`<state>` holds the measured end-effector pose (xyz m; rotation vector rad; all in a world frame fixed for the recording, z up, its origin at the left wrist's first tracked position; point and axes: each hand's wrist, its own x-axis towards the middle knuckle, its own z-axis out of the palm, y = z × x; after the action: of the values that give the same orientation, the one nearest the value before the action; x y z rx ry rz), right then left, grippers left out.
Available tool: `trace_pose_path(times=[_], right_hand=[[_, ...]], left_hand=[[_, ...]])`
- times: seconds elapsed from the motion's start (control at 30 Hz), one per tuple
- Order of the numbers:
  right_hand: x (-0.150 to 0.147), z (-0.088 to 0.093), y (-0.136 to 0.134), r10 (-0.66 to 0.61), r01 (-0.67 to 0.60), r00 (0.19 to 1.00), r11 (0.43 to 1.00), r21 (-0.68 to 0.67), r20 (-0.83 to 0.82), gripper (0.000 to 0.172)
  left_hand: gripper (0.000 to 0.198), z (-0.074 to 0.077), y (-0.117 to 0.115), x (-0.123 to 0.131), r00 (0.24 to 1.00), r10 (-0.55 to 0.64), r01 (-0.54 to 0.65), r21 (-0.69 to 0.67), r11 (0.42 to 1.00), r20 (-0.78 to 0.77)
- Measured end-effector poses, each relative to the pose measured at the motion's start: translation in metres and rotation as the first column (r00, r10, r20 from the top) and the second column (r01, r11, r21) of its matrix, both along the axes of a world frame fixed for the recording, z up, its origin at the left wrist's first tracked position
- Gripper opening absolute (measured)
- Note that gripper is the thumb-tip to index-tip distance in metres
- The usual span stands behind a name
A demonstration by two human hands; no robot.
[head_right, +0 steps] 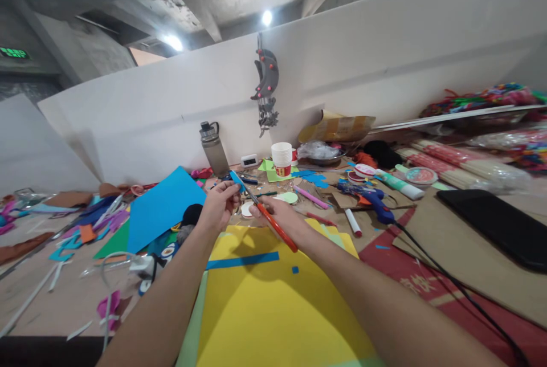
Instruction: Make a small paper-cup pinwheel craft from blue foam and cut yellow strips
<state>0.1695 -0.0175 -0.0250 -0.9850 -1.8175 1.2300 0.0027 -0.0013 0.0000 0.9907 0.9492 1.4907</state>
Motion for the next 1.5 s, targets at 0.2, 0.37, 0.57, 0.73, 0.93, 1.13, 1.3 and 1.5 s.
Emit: trace_pose_path(times=[0.2, 0.37, 0.57, 0.73, 0.93, 1.13, 1.3, 1.5], right_hand=[[0.0, -0.001, 0.0, -0.01, 0.01, 1.0, 1.0, 0.002, 0.028, 0.037], [-0.001, 0.002, -0.003, -0.016, 0.016, 1.0, 0.999, -0.028, 0.011, 0.037], [-0.003, 0.006, -0.007, -0.021, 0.02, 1.0, 0.998, -0.053, -0.02, 0.036], [-0.003, 0.004, -0.006, -0.034, 0.032, 0.999, 0.998, -0.055, -0.021, 0.032], [-0.005, 0.004, -0.009, -0.049, 0.045, 0.998, 0.995, -0.089, -0.043, 0.031], [-0.007, 0.012, -0.018, -0.067, 0.059, 0.997, 0.982, -0.179, -0.04, 0.034], [-0.009, 0.014, -0.022, -0.088, 0.076, 0.995, 0.972, -0.223, -0.043, 0.031], [-0.011, 0.015, -0.021, -0.116, 0.109, 0.993, 0.974, -0.2, -0.025, 0.031]], left_hand=[[0.027, -0.001, 0.0, 0.0, 1.0, -0.004, 0.004, 0.002, 1.0, -0.004], [0.026, -0.001, 0.0, 0.0, 1.0, -0.018, 0.018, 0.003, 1.0, -0.009], [0.028, -0.002, 0.0, -0.001, 1.0, -0.02, 0.02, -0.003, 1.0, 0.002], [0.028, -0.002, 0.0, -0.001, 0.999, -0.033, 0.033, 0.001, 0.999, 0.008], [0.028, -0.001, 0.0, -0.001, 0.999, -0.039, 0.039, -0.006, 0.999, 0.024], [0.029, 0.0, 0.0, -0.001, 0.999, -0.044, 0.044, -0.016, 0.999, 0.032], [0.028, 0.001, -0.001, 0.0, 0.999, -0.045, 0.046, -0.023, 0.999, 0.028], [0.029, 0.0, -0.001, -0.001, 0.999, -0.018, 0.016, -0.075, 0.997, -0.028]])
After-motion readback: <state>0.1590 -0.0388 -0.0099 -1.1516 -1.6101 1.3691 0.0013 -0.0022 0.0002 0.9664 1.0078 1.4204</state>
